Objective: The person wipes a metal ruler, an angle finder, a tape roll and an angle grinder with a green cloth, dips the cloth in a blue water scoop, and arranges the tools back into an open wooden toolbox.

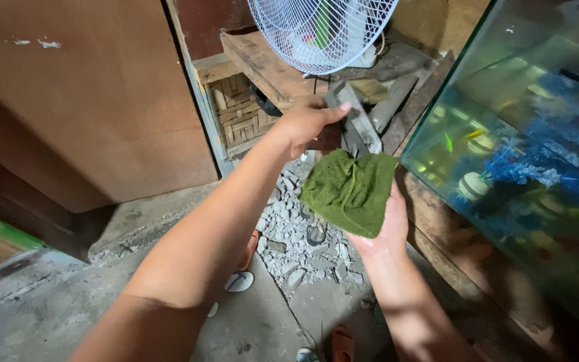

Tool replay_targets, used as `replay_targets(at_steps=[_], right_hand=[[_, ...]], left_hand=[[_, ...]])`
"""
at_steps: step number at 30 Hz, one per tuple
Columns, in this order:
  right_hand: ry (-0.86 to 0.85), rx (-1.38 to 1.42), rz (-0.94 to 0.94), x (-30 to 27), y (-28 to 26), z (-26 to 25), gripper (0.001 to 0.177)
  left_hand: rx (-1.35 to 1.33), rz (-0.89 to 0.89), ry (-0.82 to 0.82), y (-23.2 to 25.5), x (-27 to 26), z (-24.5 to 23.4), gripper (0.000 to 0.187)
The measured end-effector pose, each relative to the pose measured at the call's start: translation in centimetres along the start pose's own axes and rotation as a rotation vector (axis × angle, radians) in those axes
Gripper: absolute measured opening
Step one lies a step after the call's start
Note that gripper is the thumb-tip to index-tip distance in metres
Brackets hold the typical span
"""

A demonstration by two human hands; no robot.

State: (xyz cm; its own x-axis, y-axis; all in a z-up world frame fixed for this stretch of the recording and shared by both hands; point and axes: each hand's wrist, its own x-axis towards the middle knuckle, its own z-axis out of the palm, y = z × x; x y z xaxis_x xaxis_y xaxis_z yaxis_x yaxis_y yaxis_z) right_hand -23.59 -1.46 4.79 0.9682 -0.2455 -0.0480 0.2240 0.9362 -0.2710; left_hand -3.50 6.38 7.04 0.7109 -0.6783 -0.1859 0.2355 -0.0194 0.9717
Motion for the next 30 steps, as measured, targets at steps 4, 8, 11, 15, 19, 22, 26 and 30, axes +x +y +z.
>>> replay_targets(at_steps=[4, 8, 11, 15, 19, 22, 26, 30], right_hand=[[0.019, 0.05, 0.055, 0.3, 0.0, 0.7, 0.044], [-0.064, 0.034, 0.059, 1.8, -0.2, 1.4, 0.062], [0.062, 0.135, 0.044, 4.1, -0.3, 2.0, 0.074], [0.429, 0.293, 0.101, 6.3, -1.0, 1.9, 0.063], [0.412, 0.356, 0.058, 6.4, -1.5, 0.8, 0.055], [0.391, 0.439, 0.03, 6.1, -1.8, 0.1, 0.054], [0.326, 0.459, 0.033, 5.9, -2.1, 0.1, 0.055], [0.337, 0.437, 0.024, 5.8, -2.4, 0.2, 0.058]], left_hand=[[-0.112, -0.131, -0.084, 0.6, -1.6, -1.5, 0.04], [-0.145, -0.118, -0.243, -0.4, -0.7, -2.6, 0.048], [-0.057, 0.117, -0.246, -2.6, 2.0, -1.7, 0.045], [0.73, 0.43, 0.124, -5.3, 4.8, -1.3, 0.037], [1.289, 0.354, 0.061, -5.4, 5.3, -1.5, 0.056], [1.583, 0.266, 0.051, -4.3, 5.0, -0.9, 0.091], [1.632, 0.243, -0.038, -2.7, 4.3, -0.6, 0.076], [1.648, 0.229, -0.031, -2.0, 4.7, -0.2, 0.082]])
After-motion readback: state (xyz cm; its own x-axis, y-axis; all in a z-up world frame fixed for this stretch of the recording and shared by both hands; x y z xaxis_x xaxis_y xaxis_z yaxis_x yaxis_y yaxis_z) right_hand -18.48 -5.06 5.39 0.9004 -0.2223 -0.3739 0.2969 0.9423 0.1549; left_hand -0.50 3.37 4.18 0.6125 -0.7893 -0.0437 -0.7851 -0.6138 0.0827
